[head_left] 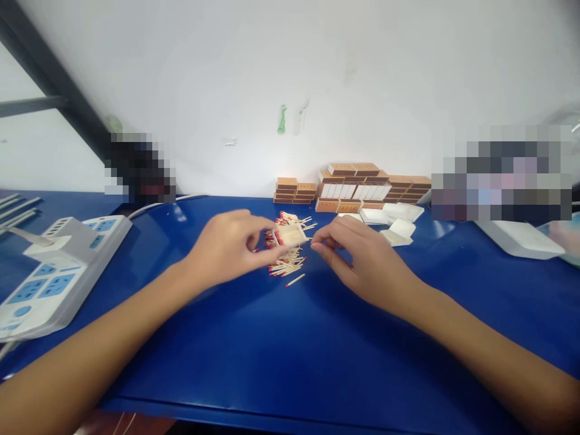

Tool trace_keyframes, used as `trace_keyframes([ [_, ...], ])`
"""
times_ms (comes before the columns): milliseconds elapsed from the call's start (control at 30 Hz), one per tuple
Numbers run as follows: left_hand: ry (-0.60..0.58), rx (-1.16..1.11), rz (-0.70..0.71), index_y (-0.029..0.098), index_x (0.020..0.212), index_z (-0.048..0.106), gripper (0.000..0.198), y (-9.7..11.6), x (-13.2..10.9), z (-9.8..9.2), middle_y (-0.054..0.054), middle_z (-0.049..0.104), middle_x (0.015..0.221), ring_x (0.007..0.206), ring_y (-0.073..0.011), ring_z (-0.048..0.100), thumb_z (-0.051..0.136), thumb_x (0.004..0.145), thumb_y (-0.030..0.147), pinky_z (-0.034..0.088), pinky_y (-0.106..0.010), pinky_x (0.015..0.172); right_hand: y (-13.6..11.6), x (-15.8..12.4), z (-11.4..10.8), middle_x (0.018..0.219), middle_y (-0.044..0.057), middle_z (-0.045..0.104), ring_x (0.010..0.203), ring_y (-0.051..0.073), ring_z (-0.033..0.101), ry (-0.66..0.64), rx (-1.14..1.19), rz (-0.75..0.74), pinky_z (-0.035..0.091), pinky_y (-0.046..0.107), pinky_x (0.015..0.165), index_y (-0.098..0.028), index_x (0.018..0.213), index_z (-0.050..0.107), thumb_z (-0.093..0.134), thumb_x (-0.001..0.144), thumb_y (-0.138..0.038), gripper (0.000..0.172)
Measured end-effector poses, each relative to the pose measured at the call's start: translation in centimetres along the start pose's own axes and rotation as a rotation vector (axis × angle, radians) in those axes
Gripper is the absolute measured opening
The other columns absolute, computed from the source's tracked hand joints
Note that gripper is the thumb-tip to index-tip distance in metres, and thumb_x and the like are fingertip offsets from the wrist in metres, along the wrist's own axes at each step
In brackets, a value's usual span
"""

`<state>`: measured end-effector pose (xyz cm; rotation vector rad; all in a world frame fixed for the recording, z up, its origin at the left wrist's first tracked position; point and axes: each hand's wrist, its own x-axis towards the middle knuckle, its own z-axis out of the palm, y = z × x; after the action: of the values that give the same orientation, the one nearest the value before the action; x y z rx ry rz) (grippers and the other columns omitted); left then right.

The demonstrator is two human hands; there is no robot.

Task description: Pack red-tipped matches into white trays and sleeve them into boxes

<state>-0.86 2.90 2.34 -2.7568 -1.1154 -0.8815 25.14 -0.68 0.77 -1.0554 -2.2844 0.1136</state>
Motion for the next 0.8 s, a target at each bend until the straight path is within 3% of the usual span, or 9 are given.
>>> trace_keyframes([
  [100,0.027,0.029,-0.039,0.021,0.099,0.076,0.031,-0.6,0.2,-0.5,0.005,0.057,0.06,0.06,-0.0112,0.054,0.073,0.088,0.05,0.039,-0.026,0.062,0.0,-0.3,0.4,0.087,0.004,0.061,0.082,0.02,0.055,-0.155,0.049,-0.009,0.044,0.032,0.073,-0.021,0.099,0.062,0.055,0.102,-0.022,0.008],
  [200,-0.005,0.026,-0.037,0.021,0.1,0.076,0.032,-0.9,0.2,-0.2,0.005,0.057,0.06,0.06,-0.0116,0.054,0.072,0.088,0.05,0.039,-0.026,0.062,-0.2,-0.6,1.3,0.1,0.007,0.064,0.092,0.022,0.058,-0.261,0.051,-0.028,0.047,0.034,0.078,-0.021,0.109,0.064,0.059,0.101,-0.023,0.01],
  [433,-0.03,0.066,-0.049,0.02,0.1,0.077,0.033,-0.6,-0.1,0.6,0.003,0.06,0.061,0.06,-0.0129,0.054,0.072,0.088,0.05,0.037,-0.027,0.06,-0.7,-0.6,2.4,0.102,0.008,0.063,0.1,0.024,0.058,-0.26,0.077,0.005,0.05,0.037,0.084,-0.021,0.1,0.063,0.058,0.101,-0.023,0.005],
  [800,-0.028,0.117,0.01,0.018,0.097,0.077,0.037,0.1,-0.6,1.1,0.0,0.059,0.065,0.059,-0.0131,0.052,0.067,0.091,0.054,0.037,-0.027,0.057,0.5,-0.3,0.5,0.096,0.008,0.062,0.089,0.023,0.056,-0.367,0.003,0.072,0.047,0.035,0.076,-0.02,0.089,0.058,0.053,0.103,-0.023,0.015],
])
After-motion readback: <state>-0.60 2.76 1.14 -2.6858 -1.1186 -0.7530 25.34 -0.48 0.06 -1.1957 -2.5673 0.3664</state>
